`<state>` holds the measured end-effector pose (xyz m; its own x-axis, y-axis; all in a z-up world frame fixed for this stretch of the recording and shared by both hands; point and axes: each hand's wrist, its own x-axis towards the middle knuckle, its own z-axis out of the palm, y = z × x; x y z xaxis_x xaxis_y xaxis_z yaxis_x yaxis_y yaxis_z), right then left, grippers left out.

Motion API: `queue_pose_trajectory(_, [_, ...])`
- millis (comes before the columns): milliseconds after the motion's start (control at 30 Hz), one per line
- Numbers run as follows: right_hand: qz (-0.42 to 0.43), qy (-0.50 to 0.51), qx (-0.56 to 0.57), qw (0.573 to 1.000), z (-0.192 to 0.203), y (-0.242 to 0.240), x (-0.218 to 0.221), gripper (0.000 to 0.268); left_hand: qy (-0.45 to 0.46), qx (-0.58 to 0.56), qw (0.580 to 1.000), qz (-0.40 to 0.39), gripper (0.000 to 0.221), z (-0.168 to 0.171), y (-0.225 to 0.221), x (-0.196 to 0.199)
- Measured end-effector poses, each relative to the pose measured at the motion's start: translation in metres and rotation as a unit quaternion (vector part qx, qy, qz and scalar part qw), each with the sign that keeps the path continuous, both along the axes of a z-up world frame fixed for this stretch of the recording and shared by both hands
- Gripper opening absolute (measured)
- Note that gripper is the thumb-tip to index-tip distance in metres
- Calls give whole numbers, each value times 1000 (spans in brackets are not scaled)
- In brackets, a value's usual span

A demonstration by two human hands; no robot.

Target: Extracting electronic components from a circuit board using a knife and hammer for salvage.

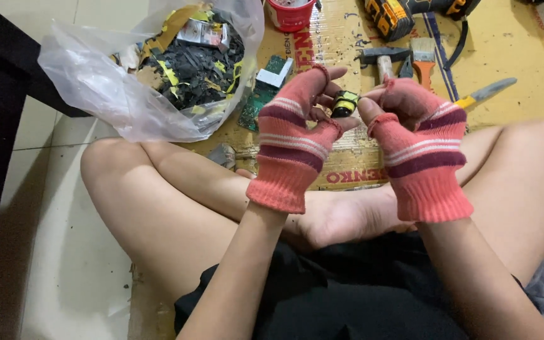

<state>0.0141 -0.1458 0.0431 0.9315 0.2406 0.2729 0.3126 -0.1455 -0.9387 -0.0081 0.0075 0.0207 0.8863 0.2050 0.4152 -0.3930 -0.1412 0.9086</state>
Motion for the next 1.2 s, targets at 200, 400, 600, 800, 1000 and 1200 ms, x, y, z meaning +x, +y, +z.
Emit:
queue_pose_trajectory(200, [-45, -180, -60, 981, -3, -2, -3, 11, -18, 83, 991, 102, 49, 2, -2, -2])
queue_pose_trajectory(400, [-19, -43, -12, 999, -16, 5, 19, 9, 8, 78, 992, 102, 72, -6, 24, -4])
queue_pose_trajectory(600, [47, -157, -185, 969, 7, 78, 69, 15, -7, 152, 959, 239, 37, 5, 45, -11])
queue_pose_trajectory(800, [201, 291, 144, 924, -27, 185, 160, 31, -19, 141, 925, 352, 39, 8, 62, -19])
queue_pose_trajectory(1000, [188, -293, -81, 934, 18, 123, 60, 13, -7, 172, 897, 408, 29, 1, 71, -29])
queue_pose_trajectory(1200, [101, -293, -103, 945, 10, 95, 0, 8, -35, 126, 933, 337, 24, 5, 51, -32])
